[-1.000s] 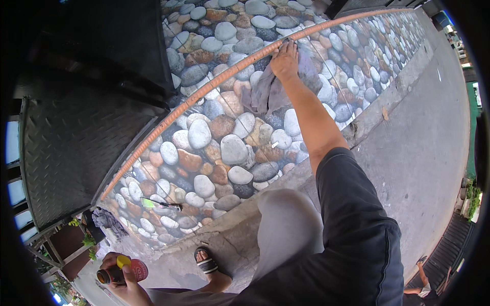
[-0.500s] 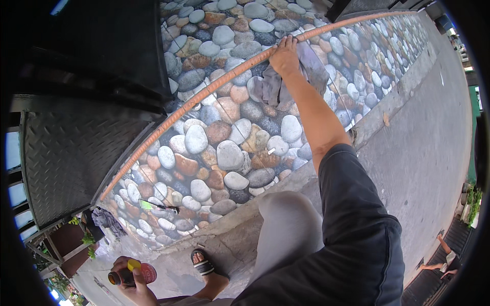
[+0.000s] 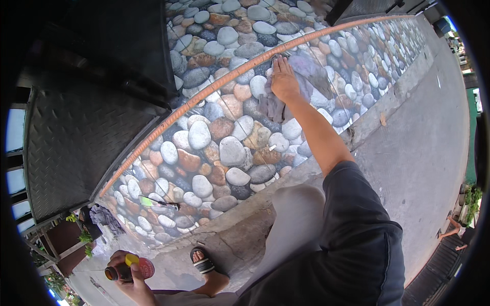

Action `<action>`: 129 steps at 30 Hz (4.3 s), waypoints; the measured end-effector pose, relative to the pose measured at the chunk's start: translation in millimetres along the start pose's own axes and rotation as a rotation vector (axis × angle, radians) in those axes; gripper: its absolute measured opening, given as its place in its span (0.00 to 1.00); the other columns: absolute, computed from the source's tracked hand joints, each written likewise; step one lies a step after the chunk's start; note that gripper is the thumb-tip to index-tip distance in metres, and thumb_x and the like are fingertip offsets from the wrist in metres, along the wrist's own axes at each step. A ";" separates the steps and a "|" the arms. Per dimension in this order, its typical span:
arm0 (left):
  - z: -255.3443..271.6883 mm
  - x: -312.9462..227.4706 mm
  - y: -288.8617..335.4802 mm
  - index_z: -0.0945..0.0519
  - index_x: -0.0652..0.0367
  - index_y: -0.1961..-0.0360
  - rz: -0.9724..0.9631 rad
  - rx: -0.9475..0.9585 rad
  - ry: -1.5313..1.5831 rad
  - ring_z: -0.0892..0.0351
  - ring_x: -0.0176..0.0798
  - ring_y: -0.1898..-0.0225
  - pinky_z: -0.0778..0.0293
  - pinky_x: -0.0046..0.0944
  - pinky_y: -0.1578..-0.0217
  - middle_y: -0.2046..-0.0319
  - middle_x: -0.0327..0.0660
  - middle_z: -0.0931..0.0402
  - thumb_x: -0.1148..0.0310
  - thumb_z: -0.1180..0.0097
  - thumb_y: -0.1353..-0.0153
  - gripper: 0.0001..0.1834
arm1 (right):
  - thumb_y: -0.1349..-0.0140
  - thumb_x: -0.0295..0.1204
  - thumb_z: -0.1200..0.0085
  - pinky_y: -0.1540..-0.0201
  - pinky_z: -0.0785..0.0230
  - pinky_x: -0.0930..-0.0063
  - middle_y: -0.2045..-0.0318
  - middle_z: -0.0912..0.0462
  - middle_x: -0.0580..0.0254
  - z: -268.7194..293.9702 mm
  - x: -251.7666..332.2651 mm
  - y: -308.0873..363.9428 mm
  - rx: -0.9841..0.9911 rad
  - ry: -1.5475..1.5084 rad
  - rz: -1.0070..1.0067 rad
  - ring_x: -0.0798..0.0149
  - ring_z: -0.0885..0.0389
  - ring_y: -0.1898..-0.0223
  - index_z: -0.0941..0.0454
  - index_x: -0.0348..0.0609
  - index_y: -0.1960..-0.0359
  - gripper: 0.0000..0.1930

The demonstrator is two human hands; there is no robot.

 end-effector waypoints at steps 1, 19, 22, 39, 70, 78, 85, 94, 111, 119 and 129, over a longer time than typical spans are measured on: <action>-0.9 0.0 -3.2 0.29 0.62 0.56 -0.007 0.001 0.021 0.31 0.34 0.58 0.35 0.36 0.54 0.61 0.39 0.30 0.57 0.40 0.37 0.20 | 0.30 0.35 0.63 0.24 0.58 0.61 0.25 0.49 0.50 7.0 -26.3 -6.0 0.015 0.033 -0.064 0.51 0.54 0.24 0.48 0.35 0.28 0.31; -51.6 -17.3 -52.8 0.29 0.62 0.56 -0.187 0.114 0.315 0.27 0.39 0.57 0.29 0.38 0.54 0.57 0.48 0.28 0.67 0.34 0.43 0.20 | 0.34 0.39 0.53 0.26 0.53 0.59 0.26 0.44 0.60 -1.4 16.3 40.8 0.087 0.349 0.007 0.56 0.45 0.26 0.44 0.45 0.27 0.34; -64.4 -11.9 -61.7 0.29 0.62 0.55 -0.200 0.134 0.356 0.27 0.39 0.56 0.28 0.38 0.53 0.56 0.48 0.28 0.69 0.34 0.43 0.19 | 0.34 0.35 0.55 0.26 0.52 0.57 0.26 0.43 0.60 24.8 31.2 56.6 0.126 0.233 0.085 0.55 0.44 0.27 0.43 0.46 0.28 0.32; -138.3 -20.7 -74.5 0.25 0.62 0.56 -0.172 0.280 0.605 0.22 0.32 0.59 0.26 0.31 0.58 0.56 0.43 0.23 0.78 0.35 0.42 0.14 | 0.38 0.31 0.49 0.37 0.32 0.63 0.39 0.29 0.59 26.6 -11.5 79.1 0.056 0.155 -0.237 0.53 0.31 0.38 0.33 0.52 0.33 0.29; 165.2 102.8 -19.6 0.28 0.61 0.53 -0.308 -0.120 0.351 0.25 0.38 0.59 0.29 0.38 0.53 0.56 0.45 0.30 0.62 0.38 0.40 0.19 | 0.41 0.22 0.48 0.46 0.28 0.60 0.50 0.26 0.55 -16.5 358.8 137.0 -0.021 -0.288 0.354 0.50 0.28 0.46 0.23 0.39 0.45 0.20; 157.6 229.3 -40.9 0.27 0.62 0.56 -0.206 -0.115 0.552 0.25 0.38 0.58 0.28 0.37 0.53 0.56 0.48 0.26 0.71 0.33 0.45 0.18 | 0.40 0.35 0.42 0.40 0.39 0.52 0.48 0.27 0.48 6.0 472.8 278.2 -0.004 -0.397 0.532 0.47 0.29 0.47 0.25 0.37 0.44 0.24; 92.3 336.2 -44.8 0.26 0.62 0.56 -0.050 -0.153 0.588 0.25 0.35 0.54 0.28 0.35 0.52 0.52 0.44 0.26 0.79 0.37 0.43 0.15 | 0.41 0.36 0.40 0.43 0.38 0.57 0.50 0.26 0.52 -36.3 506.0 358.4 0.182 -0.245 0.566 0.52 0.29 0.48 0.26 0.37 0.45 0.24; 14.5 414.8 -50.3 0.26 0.62 0.56 -0.004 -0.196 0.540 0.26 0.33 0.53 0.29 0.33 0.52 0.52 0.41 0.26 0.77 0.36 0.40 0.13 | 0.34 0.32 0.50 0.62 0.23 0.50 0.65 0.19 0.40 -18.6 422.5 320.6 0.194 -0.402 -0.052 0.38 0.17 0.66 0.33 0.37 0.46 0.18; -9.1 442.5 -44.9 0.28 0.62 0.59 0.033 -0.207 0.647 0.26 0.37 0.53 0.30 0.36 0.48 0.53 0.43 0.27 0.79 0.37 0.43 0.14 | 0.35 0.37 0.55 0.55 0.23 0.52 0.64 0.15 0.47 21.3 383.6 208.1 0.022 0.061 -0.027 0.45 0.16 0.59 0.27 0.61 0.37 0.23; -10.8 443.7 -44.8 0.28 0.62 0.59 -0.044 -0.218 0.619 0.26 0.39 0.53 0.30 0.37 0.48 0.53 0.44 0.27 0.81 0.38 0.44 0.14 | 0.34 0.40 0.53 0.53 0.23 0.54 0.61 0.15 0.46 29.9 392.6 195.1 0.109 0.198 0.020 0.47 0.15 0.58 0.30 0.58 0.35 0.25; -11.1 445.7 -44.9 0.28 0.63 0.58 -0.029 -0.216 0.637 0.26 0.38 0.53 0.30 0.36 0.48 0.53 0.45 0.26 0.82 0.38 0.44 0.14 | 0.36 0.43 0.48 0.54 0.23 0.54 0.60 0.15 0.45 13.8 395.4 203.1 0.150 0.231 0.055 0.48 0.15 0.58 0.32 0.56 0.33 0.29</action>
Point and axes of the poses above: each hand's wrist, its own y-axis away from the middle knuckle, its own z-axis out of the back of the hand, x = y × z, the point moved 8 cm from there along -y, towards the middle knuckle
